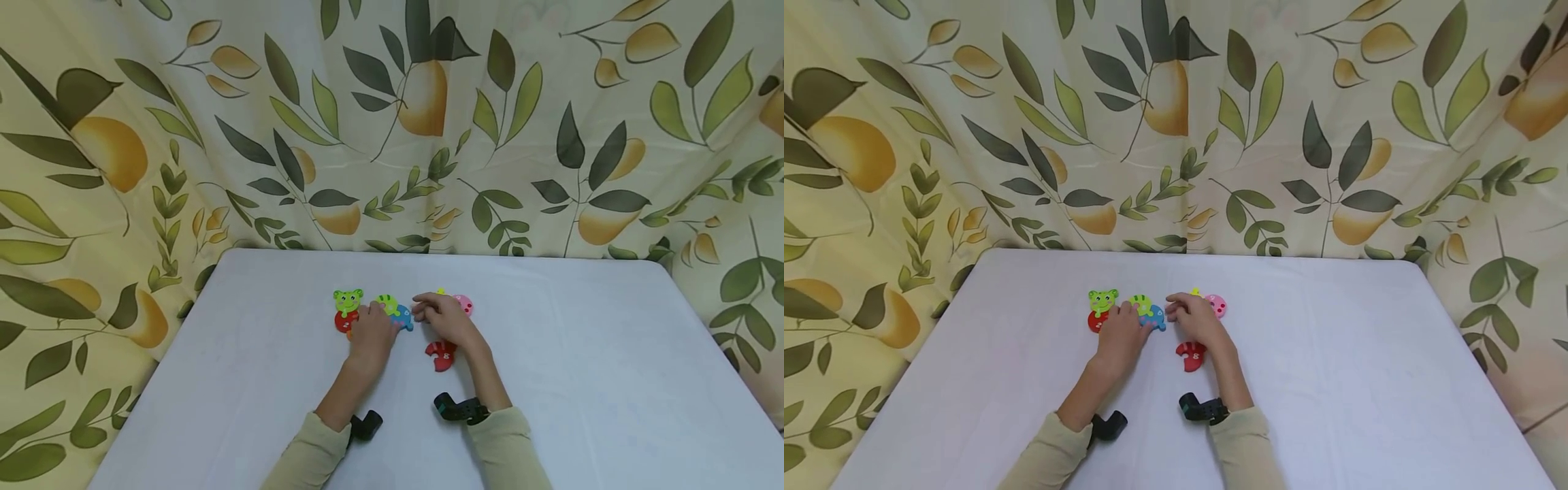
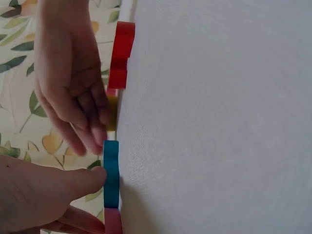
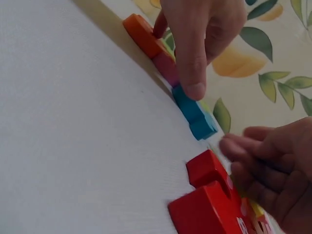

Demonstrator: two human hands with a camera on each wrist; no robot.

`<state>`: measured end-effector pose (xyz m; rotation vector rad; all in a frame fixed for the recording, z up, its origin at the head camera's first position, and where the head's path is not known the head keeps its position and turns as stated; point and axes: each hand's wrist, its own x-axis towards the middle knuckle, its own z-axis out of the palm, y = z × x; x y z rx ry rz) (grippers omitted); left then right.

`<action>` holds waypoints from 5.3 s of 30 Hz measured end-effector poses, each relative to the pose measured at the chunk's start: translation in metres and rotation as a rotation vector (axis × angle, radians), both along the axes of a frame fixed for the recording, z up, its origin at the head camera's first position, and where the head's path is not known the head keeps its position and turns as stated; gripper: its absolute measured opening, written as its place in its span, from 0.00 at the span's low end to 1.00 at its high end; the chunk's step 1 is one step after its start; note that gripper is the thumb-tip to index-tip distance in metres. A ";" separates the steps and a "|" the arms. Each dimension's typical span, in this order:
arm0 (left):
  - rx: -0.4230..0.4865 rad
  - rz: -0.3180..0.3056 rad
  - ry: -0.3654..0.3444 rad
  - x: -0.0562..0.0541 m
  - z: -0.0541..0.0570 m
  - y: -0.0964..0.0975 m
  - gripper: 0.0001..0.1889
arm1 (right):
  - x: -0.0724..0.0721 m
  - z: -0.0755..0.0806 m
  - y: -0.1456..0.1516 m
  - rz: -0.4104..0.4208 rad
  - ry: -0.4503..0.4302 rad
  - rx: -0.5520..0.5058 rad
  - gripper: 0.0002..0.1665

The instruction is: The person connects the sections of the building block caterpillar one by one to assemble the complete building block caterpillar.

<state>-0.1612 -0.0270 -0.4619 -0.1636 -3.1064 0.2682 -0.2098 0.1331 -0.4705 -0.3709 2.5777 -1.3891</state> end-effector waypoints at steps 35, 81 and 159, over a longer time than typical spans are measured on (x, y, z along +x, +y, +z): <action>0.141 -0.032 0.075 0.004 -0.004 -0.008 0.22 | -0.008 0.005 0.032 -0.307 -0.017 -0.083 0.21; 0.425 -0.080 0.024 -0.007 -0.006 -0.033 0.19 | -0.010 0.000 0.045 -0.142 -0.102 0.169 0.25; 0.374 -0.054 0.015 -0.011 -0.008 -0.041 0.20 | -0.003 0.000 0.004 -0.011 0.053 0.217 0.35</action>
